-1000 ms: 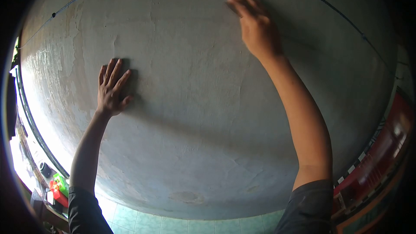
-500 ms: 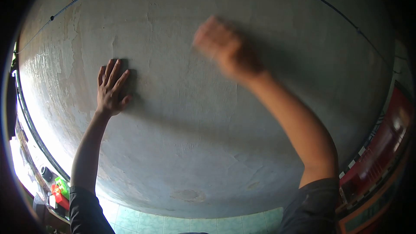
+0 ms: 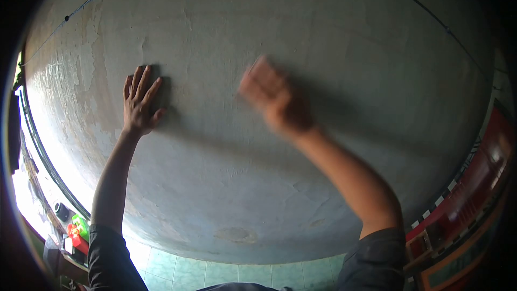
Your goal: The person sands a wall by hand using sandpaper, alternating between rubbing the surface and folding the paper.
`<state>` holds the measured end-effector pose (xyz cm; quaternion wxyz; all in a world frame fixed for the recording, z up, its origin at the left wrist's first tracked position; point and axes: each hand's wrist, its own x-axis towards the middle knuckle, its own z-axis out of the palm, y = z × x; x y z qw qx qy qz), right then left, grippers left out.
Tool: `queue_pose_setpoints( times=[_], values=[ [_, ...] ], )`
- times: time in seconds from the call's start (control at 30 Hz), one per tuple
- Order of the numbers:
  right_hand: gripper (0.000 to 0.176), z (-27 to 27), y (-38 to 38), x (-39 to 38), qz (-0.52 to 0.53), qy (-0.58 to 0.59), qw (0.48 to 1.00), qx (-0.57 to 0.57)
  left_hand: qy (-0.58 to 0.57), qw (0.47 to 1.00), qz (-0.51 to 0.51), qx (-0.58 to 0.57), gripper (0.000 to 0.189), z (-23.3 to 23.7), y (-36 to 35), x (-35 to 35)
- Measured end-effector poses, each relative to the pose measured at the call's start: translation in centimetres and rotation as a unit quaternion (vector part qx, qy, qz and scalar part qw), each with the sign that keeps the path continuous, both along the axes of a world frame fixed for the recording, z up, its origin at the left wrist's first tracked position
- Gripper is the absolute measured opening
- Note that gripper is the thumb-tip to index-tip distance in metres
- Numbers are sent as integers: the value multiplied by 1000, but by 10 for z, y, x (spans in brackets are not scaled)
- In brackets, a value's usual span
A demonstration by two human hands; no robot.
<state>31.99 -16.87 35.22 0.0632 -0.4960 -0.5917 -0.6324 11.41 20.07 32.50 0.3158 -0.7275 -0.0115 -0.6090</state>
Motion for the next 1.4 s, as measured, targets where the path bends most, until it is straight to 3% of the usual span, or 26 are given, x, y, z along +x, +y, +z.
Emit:
queue_pose_setpoints(
  times=[0.07, 0.13, 0.2, 0.3, 0.37, 0.4, 0.43, 0.5, 0.57, 0.63, 0.7, 0.87, 0.97, 1.1, 1.23, 1.27, 1.4],
  values=[
    [35, -102, 18, -18, 16, 37, 976, -214, 2, 1000, 2, -24, 76, -5, 4, 0],
    [35, -187, 23, -42, 62, 68, 953, -289, 4, 998, -3, -55, 76, -17, 4, -3],
    [35, -245, 16, -70, 104, 167, 948, -250, 7, 996, -22, -82, 78, -37, 7, -4],
    [30, -294, -2, -106, 149, 457, 876, -48, 26, 986, -73, -144, 93, -90, 0, -9],
    [15, -334, -7, -113, 210, 672, 697, 136, 57, 978, -70, -190, 92, -134, -15, -21],
    [19, -312, -19, -136, 129, 777, 581, 205, 67, 973, -82, -206, 90, -159, -20, -25],
    [20, -318, -14, -135, 264, 779, 495, 282, 77, 964, -77, -240, 87, -184, -29, -28],
    [25, -310, -19, -141, 226, 822, 447, 269, 94, 933, -75, -340, 85, -226, -60, -40],
    [21, -284, -15, -148, 301, 819, 382, 305, 97, 901, -105, -410, 83, -265, -89, -44],
    [22, -279, 0, -151, 278, 816, 408, 300, 103, 864, -115, -479, 83, -295, -99, -55],
    [23, -279, 5, -156, 263, 829, 372, 323, 101, 836, -117, -527, 83, -318, -122, -65],
    [31, -299, 3, -148, 270, 838, 371, 296, 155, 789, -61, -592, 82, -350, -152, -93],
    [32, -307, 5, -139, 194, 822, 422, 328, 147, 772, -32, -618, 82, -362, -144, -106],
    [27, -316, 7, -119, 137, 738, 550, 366, 113, 777, -23, -619, 81, -363, -128, -119],
    [25, -314, 33, -102, 105, 698, 604, 370, 90, 779, -13, -621, 79, -359, -87, -136],
    [25, -317, 45, -101, 106, 686, 620, 366, 63, 797, -1, -601, 72, -358, -76, -138],
    [22, -314, 109, -116, 84, 643, 688, 324, 26, 785, -30, -619, 52, -350, -12, -153]
  ],
)
